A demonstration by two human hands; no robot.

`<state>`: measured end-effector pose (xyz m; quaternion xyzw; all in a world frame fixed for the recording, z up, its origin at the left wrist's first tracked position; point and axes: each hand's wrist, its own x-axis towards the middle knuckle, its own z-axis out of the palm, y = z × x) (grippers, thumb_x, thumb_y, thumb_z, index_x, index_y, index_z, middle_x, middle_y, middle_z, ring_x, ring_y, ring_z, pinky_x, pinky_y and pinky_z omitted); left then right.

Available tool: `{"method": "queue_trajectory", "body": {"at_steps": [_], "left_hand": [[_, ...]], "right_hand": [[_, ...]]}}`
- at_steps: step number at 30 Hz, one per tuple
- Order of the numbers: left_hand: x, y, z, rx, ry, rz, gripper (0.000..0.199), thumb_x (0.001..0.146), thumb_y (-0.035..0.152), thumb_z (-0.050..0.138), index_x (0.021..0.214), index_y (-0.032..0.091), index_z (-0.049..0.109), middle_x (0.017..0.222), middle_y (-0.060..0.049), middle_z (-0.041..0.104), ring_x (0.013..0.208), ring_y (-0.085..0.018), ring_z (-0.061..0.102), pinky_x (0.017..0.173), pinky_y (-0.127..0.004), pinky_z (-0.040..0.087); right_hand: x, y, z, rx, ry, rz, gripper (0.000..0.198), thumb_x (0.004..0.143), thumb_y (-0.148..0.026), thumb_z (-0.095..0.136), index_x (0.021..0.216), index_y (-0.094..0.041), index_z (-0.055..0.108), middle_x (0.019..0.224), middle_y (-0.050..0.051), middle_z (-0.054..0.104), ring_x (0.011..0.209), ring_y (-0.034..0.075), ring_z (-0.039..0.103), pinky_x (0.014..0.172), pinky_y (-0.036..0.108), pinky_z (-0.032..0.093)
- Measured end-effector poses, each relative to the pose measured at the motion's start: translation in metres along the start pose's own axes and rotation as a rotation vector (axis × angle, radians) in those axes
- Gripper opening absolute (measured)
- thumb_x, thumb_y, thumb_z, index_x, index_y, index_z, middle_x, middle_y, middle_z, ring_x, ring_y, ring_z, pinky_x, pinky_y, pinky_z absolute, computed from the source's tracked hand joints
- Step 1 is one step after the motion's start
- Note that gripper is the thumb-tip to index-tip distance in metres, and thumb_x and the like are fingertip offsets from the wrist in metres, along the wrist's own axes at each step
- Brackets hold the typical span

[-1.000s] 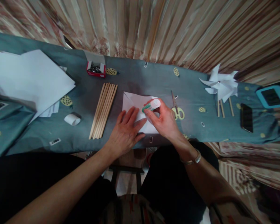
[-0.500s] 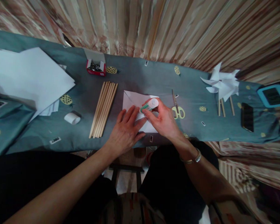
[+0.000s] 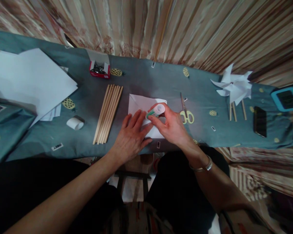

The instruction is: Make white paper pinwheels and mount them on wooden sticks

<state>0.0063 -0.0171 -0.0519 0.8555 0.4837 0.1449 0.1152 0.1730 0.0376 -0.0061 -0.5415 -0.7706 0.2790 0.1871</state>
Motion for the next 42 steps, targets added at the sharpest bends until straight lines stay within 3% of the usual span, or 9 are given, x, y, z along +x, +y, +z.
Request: {"method": "queue_trajectory", "body": {"at_steps": [13, 42], "left_hand": [[0.0, -0.001, 0.0, 0.023, -0.016, 0.003, 0.054, 0.091, 0.046, 0.053, 0.138, 0.021, 0.047, 0.151, -0.02, 0.036, 0.142, -0.038, 0.03, 0.112, -0.057, 0.027], [0.0, -0.003, 0.004, -0.011, 0.011, 0.008, 0.049, 0.088, 0.042, 0.06, 0.134, 0.027, 0.051, 0.152, -0.015, 0.035, 0.141, -0.039, 0.029, 0.11, -0.059, 0.027]], "right_hand": [[-0.004, -0.002, -0.004, -0.014, -0.029, 0.008, 0.024, 0.089, -0.04, 0.056, 0.105, -0.022, 0.058, 0.081, 0.002, 0.068, 0.056, 0.014, 0.056, 0.055, 0.027, 0.041], [-0.01, 0.008, -0.01, 0.027, -0.019, 0.029, 0.025, 0.089, -0.039, 0.057, 0.106, -0.021, 0.06, 0.074, 0.0, 0.064, 0.061, 0.015, 0.057, 0.061, 0.029, 0.045]]}}
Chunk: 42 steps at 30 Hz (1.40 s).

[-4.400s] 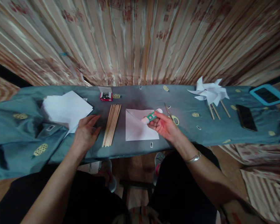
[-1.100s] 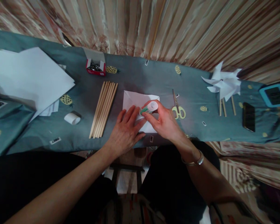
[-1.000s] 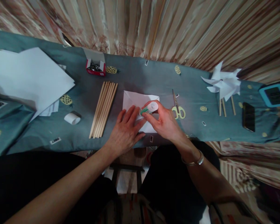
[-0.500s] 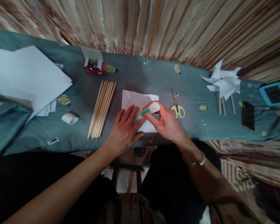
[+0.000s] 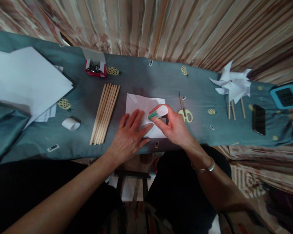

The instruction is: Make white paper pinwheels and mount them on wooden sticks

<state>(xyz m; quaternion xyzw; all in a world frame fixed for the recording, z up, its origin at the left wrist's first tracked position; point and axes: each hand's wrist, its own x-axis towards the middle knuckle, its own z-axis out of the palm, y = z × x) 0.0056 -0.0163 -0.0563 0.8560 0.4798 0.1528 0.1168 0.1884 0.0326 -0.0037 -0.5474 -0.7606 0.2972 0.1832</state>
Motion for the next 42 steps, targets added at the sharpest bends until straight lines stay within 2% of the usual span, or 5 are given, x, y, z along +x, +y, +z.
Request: {"method": "queue_trajectory", "body": {"at_steps": [18, 26, 30, 35, 42], "left_hand": [[0.0, 0.0, 0.001, -0.035, 0.017, 0.003, 0.047, 0.087, 0.041, 0.062, 0.131, 0.026, 0.055, 0.152, -0.016, 0.036, 0.14, -0.039, 0.031, 0.11, -0.059, 0.027], [-0.001, -0.001, 0.001, -0.049, 0.038, 0.007, 0.046, 0.088, 0.042, 0.06, 0.13, 0.025, 0.056, 0.152, -0.018, 0.035, 0.14, -0.041, 0.03, 0.11, -0.06, 0.025], [-0.001, -0.001, 0.003, -0.048, 0.032, 0.007, 0.044, 0.09, 0.04, 0.058, 0.131, 0.025, 0.055, 0.152, -0.018, 0.034, 0.141, -0.041, 0.029, 0.11, -0.061, 0.026], [-0.002, -0.001, -0.007, -0.059, 0.093, 0.048, 0.059, 0.09, 0.05, 0.053, 0.14, 0.019, 0.044, 0.152, -0.023, 0.033, 0.143, -0.039, 0.025, 0.111, -0.06, 0.024], [-0.032, -0.059, -0.081, 0.001, 0.29, -0.204, 0.041, 0.085, 0.008, 0.041, 0.12, 0.019, 0.06, 0.131, -0.01, 0.06, 0.13, -0.024, 0.049, 0.11, -0.047, 0.037]], "right_hand": [[0.006, 0.001, 0.001, -0.025, 0.03, -0.02, 0.025, 0.089, -0.036, 0.058, 0.107, -0.019, 0.059, 0.081, 0.003, 0.067, 0.065, 0.015, 0.059, 0.064, 0.029, 0.045], [0.009, 0.0, 0.006, 0.021, 0.185, -0.125, 0.026, 0.089, -0.031, 0.058, 0.114, -0.021, 0.057, 0.107, 0.007, 0.07, 0.093, 0.022, 0.066, 0.086, 0.038, 0.051], [0.014, 0.004, 0.005, 0.201, 0.329, -0.138, 0.029, 0.088, -0.032, 0.06, 0.115, -0.023, 0.056, 0.117, 0.006, 0.066, 0.104, 0.021, 0.063, 0.096, 0.039, 0.049], [0.022, 0.011, 0.01, 0.604, 0.335, -0.006, 0.03, 0.079, -0.038, 0.07, 0.104, -0.024, 0.059, 0.099, 0.003, 0.069, 0.09, 0.018, 0.066, 0.088, 0.036, 0.053], [0.021, 0.006, 0.007, 1.08, 0.227, 0.194, 0.026, 0.07, -0.036, 0.077, 0.088, -0.023, 0.065, 0.083, -0.001, 0.069, 0.076, 0.013, 0.066, 0.082, 0.033, 0.056]]}}
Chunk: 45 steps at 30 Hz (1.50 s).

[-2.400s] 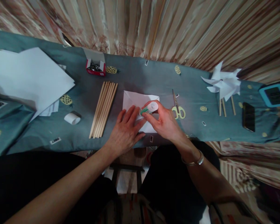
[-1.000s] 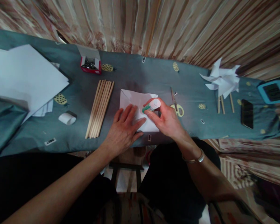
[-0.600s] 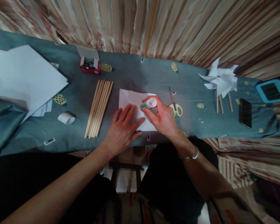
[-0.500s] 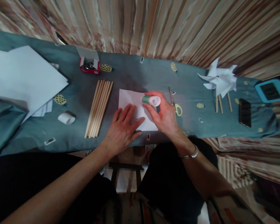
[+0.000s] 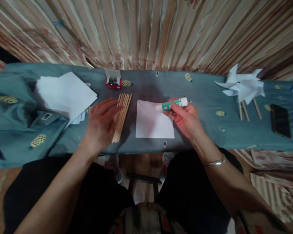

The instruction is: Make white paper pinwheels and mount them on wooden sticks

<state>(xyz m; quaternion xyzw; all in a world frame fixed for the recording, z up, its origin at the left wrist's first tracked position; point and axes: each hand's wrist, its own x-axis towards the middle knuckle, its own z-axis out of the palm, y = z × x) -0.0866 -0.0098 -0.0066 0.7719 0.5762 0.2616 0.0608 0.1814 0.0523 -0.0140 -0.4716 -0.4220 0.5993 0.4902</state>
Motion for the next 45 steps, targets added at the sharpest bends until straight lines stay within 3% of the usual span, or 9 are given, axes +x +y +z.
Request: {"method": "queue_trajectory", "body": {"at_steps": [4, 8, 11, 14, 18, 24, 34, 45], "left_hand": [[-0.02, -0.042, -0.032, 0.05, -0.036, -0.192, 0.042, 0.077, 0.006, 0.043, 0.109, 0.019, 0.067, 0.123, -0.006, 0.066, 0.117, -0.026, 0.059, 0.101, -0.044, 0.049], [-0.041, -0.058, -0.028, 0.057, -0.158, -0.2, 0.04, 0.081, 0.015, 0.045, 0.114, 0.017, 0.067, 0.125, -0.008, 0.065, 0.116, -0.025, 0.06, 0.105, -0.043, 0.048], [-0.047, -0.06, -0.022, 0.035, -0.158, -0.203, 0.032, 0.084, 0.022, 0.05, 0.109, 0.02, 0.07, 0.118, -0.006, 0.068, 0.11, -0.024, 0.063, 0.102, -0.043, 0.049], [-0.043, -0.051, -0.02, -0.059, -0.061, -0.279, 0.026, 0.083, 0.031, 0.06, 0.106, 0.024, 0.071, 0.11, -0.002, 0.071, 0.101, -0.023, 0.066, 0.097, -0.043, 0.051], [-0.03, -0.018, -0.015, -0.387, 0.001, -0.421, 0.037, 0.082, 0.042, 0.066, 0.11, 0.019, 0.07, 0.108, -0.007, 0.071, 0.08, -0.018, 0.068, 0.08, -0.036, 0.057], [-0.015, 0.021, -0.004, -0.464, -0.058, -0.265, 0.04, 0.084, 0.045, 0.063, 0.111, 0.017, 0.07, 0.102, -0.008, 0.07, 0.071, -0.015, 0.066, 0.068, -0.028, 0.055], [-0.009, 0.027, -0.002, -0.346, -0.034, -0.164, 0.032, 0.084, 0.04, 0.062, 0.108, 0.02, 0.071, 0.101, -0.006, 0.07, 0.086, -0.018, 0.067, 0.078, -0.029, 0.055], [-0.01, 0.025, -0.001, -0.314, -0.025, -0.163, 0.032, 0.084, 0.043, 0.061, 0.106, 0.023, 0.072, 0.099, -0.005, 0.07, 0.084, -0.019, 0.067, 0.077, -0.03, 0.055]], "right_hand": [[-0.004, -0.006, 0.003, 0.137, -0.035, 0.127, 0.019, 0.071, -0.034, 0.076, 0.082, -0.021, 0.069, 0.081, 0.0, 0.072, 0.075, 0.013, 0.067, 0.083, 0.032, 0.056], [-0.004, -0.008, 0.007, 0.214, -0.082, 0.225, 0.02, 0.07, -0.033, 0.077, 0.082, -0.019, 0.071, 0.081, 0.002, 0.074, 0.076, 0.014, 0.069, 0.086, 0.031, 0.056], [-0.006, -0.007, 0.012, 0.272, -0.122, 0.302, 0.021, 0.068, -0.032, 0.078, 0.082, -0.018, 0.072, 0.08, 0.002, 0.075, 0.074, 0.014, 0.07, 0.086, 0.032, 0.057], [-0.011, -0.006, 0.02, 0.285, -0.185, 0.352, 0.024, 0.065, -0.029, 0.08, 0.084, -0.019, 0.071, 0.081, 0.001, 0.076, 0.073, 0.015, 0.071, 0.088, 0.035, 0.057], [-0.021, -0.002, 0.032, 0.28, -0.282, 0.393, 0.029, 0.062, -0.028, 0.083, 0.086, -0.02, 0.069, 0.082, 0.002, 0.076, 0.075, 0.018, 0.073, 0.091, 0.042, 0.057], [-0.028, 0.003, 0.039, 0.303, -0.344, 0.428, 0.034, 0.059, -0.027, 0.086, 0.087, -0.019, 0.068, 0.082, 0.001, 0.076, 0.072, 0.016, 0.073, 0.086, 0.036, 0.059], [-0.028, 0.005, 0.037, 0.227, -0.328, 0.365, 0.033, 0.062, -0.027, 0.085, 0.088, -0.018, 0.066, 0.086, 0.002, 0.074, 0.079, 0.017, 0.072, 0.095, 0.042, 0.055], [-0.028, 0.008, 0.039, 0.175, -0.307, 0.349, 0.035, 0.06, -0.028, 0.086, 0.086, -0.018, 0.066, 0.084, 0.001, 0.073, 0.079, 0.016, 0.071, 0.094, 0.041, 0.056]]}}
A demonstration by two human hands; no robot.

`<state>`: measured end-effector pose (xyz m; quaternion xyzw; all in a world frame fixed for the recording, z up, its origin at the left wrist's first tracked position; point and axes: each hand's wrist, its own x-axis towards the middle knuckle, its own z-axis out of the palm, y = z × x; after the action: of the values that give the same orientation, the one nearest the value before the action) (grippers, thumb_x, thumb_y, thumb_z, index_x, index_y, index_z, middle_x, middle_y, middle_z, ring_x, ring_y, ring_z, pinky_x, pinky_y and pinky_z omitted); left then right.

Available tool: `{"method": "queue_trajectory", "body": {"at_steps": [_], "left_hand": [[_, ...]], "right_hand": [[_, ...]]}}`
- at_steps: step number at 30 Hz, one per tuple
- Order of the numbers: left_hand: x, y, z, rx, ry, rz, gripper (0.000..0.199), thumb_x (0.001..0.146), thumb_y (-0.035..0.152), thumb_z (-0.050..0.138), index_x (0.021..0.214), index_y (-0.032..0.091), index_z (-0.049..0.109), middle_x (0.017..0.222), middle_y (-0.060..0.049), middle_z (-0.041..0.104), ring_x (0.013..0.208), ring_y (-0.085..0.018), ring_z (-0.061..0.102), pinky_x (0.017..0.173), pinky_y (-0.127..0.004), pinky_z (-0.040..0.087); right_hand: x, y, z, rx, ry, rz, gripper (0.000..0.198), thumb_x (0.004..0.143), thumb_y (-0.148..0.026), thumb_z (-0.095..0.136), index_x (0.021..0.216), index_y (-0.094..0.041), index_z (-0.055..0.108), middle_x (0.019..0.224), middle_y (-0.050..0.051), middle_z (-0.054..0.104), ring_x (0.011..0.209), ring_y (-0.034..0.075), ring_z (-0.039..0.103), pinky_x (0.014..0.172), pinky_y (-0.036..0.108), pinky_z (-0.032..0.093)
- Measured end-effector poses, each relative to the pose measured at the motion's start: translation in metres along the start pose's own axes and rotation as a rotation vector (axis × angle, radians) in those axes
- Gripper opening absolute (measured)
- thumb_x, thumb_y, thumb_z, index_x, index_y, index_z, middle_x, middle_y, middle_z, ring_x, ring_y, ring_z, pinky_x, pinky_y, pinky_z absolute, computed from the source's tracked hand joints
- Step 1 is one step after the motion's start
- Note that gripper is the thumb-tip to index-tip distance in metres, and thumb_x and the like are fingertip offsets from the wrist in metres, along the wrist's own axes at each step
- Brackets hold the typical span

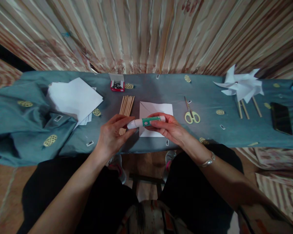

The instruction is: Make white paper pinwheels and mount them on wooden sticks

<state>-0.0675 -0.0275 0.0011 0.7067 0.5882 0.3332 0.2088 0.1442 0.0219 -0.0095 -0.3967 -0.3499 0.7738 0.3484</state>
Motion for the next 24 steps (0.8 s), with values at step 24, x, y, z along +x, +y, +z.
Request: {"method": "queue_trajectory", "body": {"at_steps": [24], "left_hand": [[-0.009, 0.007, 0.012, -0.157, -0.032, 0.026, 0.034, 0.083, 0.043, 0.065, 0.106, 0.019, 0.072, 0.099, -0.007, 0.071, 0.086, -0.019, 0.067, 0.078, -0.03, 0.054]], "right_hand": [[-0.005, 0.009, 0.009, -0.06, -0.098, 0.033, 0.036, 0.062, -0.034, 0.085, 0.089, -0.02, 0.067, 0.083, -0.001, 0.073, 0.077, 0.014, 0.07, 0.09, 0.037, 0.058]]}}
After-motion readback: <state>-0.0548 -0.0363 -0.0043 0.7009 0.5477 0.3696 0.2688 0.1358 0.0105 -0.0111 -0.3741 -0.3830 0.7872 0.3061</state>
